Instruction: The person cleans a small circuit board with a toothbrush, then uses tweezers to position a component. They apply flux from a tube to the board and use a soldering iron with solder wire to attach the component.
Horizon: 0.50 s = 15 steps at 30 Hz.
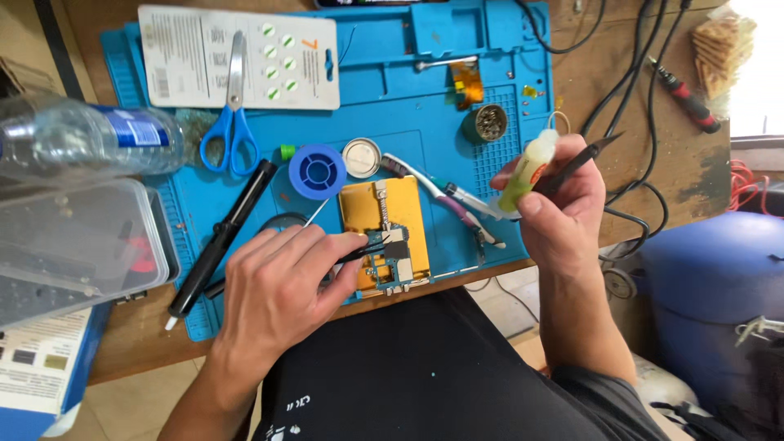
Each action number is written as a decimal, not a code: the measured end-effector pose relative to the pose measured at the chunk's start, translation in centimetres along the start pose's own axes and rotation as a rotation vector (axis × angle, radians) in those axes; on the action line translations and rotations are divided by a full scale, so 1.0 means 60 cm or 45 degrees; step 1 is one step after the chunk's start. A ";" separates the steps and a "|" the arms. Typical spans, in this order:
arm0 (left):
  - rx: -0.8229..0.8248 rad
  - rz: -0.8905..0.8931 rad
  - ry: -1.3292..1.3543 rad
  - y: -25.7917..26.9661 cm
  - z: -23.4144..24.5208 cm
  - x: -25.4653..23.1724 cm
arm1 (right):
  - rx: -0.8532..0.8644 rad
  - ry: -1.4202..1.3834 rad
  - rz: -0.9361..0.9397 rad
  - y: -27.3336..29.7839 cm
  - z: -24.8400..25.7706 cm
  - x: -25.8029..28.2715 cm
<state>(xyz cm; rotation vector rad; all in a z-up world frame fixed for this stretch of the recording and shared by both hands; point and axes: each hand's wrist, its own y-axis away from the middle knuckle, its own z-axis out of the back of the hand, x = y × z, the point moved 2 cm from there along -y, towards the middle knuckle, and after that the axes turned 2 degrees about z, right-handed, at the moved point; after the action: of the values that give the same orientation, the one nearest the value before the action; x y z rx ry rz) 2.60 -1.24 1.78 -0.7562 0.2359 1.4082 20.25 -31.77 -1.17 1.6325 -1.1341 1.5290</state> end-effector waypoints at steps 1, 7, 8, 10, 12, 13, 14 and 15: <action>0.002 -0.015 -0.010 -0.001 0.000 -0.001 | -0.008 -0.009 0.014 -0.001 0.008 0.001; 0.014 -0.033 -0.002 -0.008 -0.002 -0.008 | -0.205 0.184 -0.028 -0.015 0.056 0.019; 0.016 -0.027 -0.001 -0.009 -0.002 -0.009 | -0.244 0.199 -0.036 -0.021 0.061 0.026; 0.025 -0.048 0.009 -0.011 0.000 -0.013 | -0.309 0.221 -0.033 -0.035 0.072 0.037; 0.049 0.001 -0.033 -0.015 0.001 -0.015 | -0.423 0.274 -0.087 -0.046 0.090 0.047; 0.058 -0.031 -0.015 -0.013 -0.001 -0.016 | -0.458 0.286 -0.077 -0.051 0.103 0.045; 0.061 -0.023 -0.021 -0.011 -0.002 -0.014 | -0.454 0.361 -0.039 -0.057 0.115 0.044; 0.061 -0.009 -0.030 -0.009 -0.002 -0.013 | -0.444 0.435 -0.004 -0.065 0.127 0.043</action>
<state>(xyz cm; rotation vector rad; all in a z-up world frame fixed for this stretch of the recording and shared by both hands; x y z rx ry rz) 2.97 -1.94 2.29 -0.7001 0.2478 1.3991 27.03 -37.27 0.78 1.0946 -1.1289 1.4430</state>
